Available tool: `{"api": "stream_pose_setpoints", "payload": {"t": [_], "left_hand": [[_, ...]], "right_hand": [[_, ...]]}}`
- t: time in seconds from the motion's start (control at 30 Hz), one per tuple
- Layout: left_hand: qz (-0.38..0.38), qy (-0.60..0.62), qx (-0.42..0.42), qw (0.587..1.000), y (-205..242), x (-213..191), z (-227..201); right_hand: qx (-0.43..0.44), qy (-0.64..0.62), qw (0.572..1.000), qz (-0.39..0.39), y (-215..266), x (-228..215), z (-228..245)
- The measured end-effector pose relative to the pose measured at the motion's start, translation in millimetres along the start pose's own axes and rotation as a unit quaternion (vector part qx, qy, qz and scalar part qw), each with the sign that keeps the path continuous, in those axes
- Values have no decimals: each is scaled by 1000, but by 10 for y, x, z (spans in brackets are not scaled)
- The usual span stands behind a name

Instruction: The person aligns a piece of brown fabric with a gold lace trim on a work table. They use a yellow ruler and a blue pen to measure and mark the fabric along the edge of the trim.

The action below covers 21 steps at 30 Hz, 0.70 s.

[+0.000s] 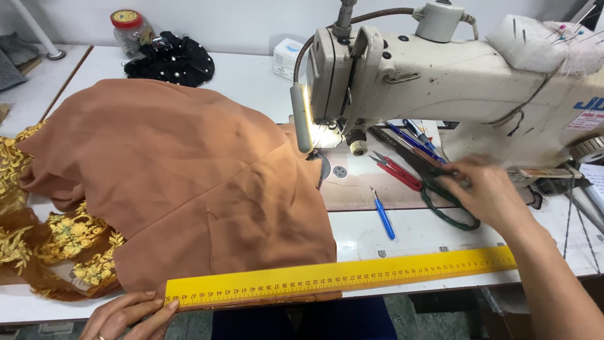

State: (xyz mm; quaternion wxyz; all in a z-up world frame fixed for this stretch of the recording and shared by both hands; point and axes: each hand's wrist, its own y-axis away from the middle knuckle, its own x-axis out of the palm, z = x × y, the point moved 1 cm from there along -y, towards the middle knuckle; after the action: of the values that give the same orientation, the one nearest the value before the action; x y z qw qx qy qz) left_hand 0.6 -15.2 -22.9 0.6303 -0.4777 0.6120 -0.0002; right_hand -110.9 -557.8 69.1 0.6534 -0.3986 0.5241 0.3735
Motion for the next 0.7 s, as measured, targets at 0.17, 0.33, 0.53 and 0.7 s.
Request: {"api": "stream_pose_setpoints", "payload": {"t": [0.17, 0.33, 0.53, 0.7], "left_hand": [[-27, 19, 48, 998, -86, -79, -21], [-79, 52, 78, 992, -176, -100, -43], [-51, 73, 37, 995, -129, -170, -84], [-53, 66, 39, 996, -112, -132, -55]], "right_hand": [[-41, 12, 999, -35, -828, 450, -365], [5, 28, 1000, 6, -1231, 524, -153], [42, 39, 997, 51, -1312, 402, 133], [44, 17, 998, 45, -1330, 401, 65]]}}
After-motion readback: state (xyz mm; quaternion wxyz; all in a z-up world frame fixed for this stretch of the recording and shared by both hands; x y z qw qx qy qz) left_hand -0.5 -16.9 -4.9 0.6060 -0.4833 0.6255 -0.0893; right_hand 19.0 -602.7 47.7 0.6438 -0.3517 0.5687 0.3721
